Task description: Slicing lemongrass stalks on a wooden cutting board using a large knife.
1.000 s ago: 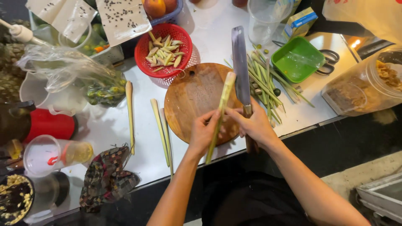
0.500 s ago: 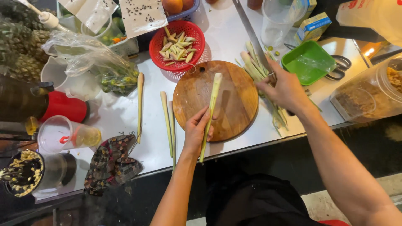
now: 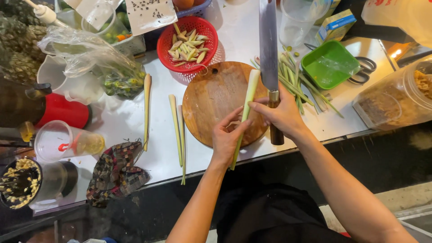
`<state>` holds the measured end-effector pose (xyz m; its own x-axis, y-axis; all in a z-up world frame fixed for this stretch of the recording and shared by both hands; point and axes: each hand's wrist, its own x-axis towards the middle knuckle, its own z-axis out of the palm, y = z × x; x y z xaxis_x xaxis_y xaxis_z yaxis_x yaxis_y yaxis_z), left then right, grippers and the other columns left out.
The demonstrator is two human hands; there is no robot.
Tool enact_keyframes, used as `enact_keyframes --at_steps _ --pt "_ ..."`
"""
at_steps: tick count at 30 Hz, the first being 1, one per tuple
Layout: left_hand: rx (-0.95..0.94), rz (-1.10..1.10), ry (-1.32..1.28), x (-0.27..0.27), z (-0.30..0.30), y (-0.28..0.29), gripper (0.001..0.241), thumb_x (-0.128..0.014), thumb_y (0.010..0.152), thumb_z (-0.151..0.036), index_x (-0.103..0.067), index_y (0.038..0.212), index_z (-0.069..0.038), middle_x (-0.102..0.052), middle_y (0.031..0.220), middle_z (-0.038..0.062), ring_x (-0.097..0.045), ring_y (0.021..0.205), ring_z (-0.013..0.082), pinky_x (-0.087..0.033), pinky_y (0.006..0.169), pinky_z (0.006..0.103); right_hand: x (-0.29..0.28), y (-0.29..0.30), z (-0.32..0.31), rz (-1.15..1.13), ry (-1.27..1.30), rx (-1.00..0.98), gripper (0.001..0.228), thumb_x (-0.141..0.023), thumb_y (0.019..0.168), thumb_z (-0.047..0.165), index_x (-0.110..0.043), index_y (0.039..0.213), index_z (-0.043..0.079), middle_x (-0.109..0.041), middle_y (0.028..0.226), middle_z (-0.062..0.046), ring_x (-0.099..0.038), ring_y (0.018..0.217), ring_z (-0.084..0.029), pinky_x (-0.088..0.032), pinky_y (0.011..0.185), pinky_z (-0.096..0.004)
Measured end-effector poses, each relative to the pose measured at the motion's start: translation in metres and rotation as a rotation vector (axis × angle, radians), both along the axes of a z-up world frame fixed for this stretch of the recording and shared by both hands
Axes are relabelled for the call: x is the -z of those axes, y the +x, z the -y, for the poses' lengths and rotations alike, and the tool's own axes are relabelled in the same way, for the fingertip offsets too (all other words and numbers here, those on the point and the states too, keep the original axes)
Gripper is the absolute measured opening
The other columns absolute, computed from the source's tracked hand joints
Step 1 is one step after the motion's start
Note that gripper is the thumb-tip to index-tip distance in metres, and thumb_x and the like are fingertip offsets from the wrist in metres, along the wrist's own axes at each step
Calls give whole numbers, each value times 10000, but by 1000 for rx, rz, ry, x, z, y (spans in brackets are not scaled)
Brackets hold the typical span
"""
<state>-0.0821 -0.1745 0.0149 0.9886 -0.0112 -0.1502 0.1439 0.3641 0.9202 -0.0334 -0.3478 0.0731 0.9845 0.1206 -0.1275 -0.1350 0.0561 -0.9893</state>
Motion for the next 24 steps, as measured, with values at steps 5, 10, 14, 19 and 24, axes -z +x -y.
enact_keyframes --at_steps 5,10,14,19,24 --pt "-12 -59 80 -4 7 -2 459 -768 886 -17 -692 1338 -21 -635 794 -50 -528 657 4 -392 564 170 -2 0 2 -11 20 -20 872 -794 811 61 -363 1567 119 -681 860 -62 -564 530 -64 -461 454 -227" --pt "-4 -56 113 -6 7 -2 465 -773 884 -34 -692 1341 -20 -631 791 -49 -536 663 2 -402 566 170 -5 1 4 -4 60 -42 856 -759 814 24 -387 1578 118 -663 851 -66 -578 552 -68 -480 486 -226" --pt "32 -117 -23 -7 3 -2 411 -779 900 -79 -702 1294 6 -715 848 8 -593 669 28 -445 569 191 2 2 4 18 -13 -32 797 -743 813 10 -412 1531 106 -677 866 -73 -582 551 -76 -491 490 -241" --pt "22 -132 -96 -8 -1 -3 375 -790 891 -114 -732 1239 13 -722 860 8 -590 650 39 -438 544 205 2 1 3 -16 88 -69 767 -731 815 17 -392 1499 93 -713 889 -85 -579 525 -87 -494 475 -247" --pt "-25 -67 242 -28 0 -8 398 -826 868 -141 -749 1237 -15 -695 831 -7 -600 707 16 -437 586 181 10 4 5 2 110 -22 727 -786 833 25 -417 1459 56 -685 890 -98 -572 541 -94 -467 473 -254"
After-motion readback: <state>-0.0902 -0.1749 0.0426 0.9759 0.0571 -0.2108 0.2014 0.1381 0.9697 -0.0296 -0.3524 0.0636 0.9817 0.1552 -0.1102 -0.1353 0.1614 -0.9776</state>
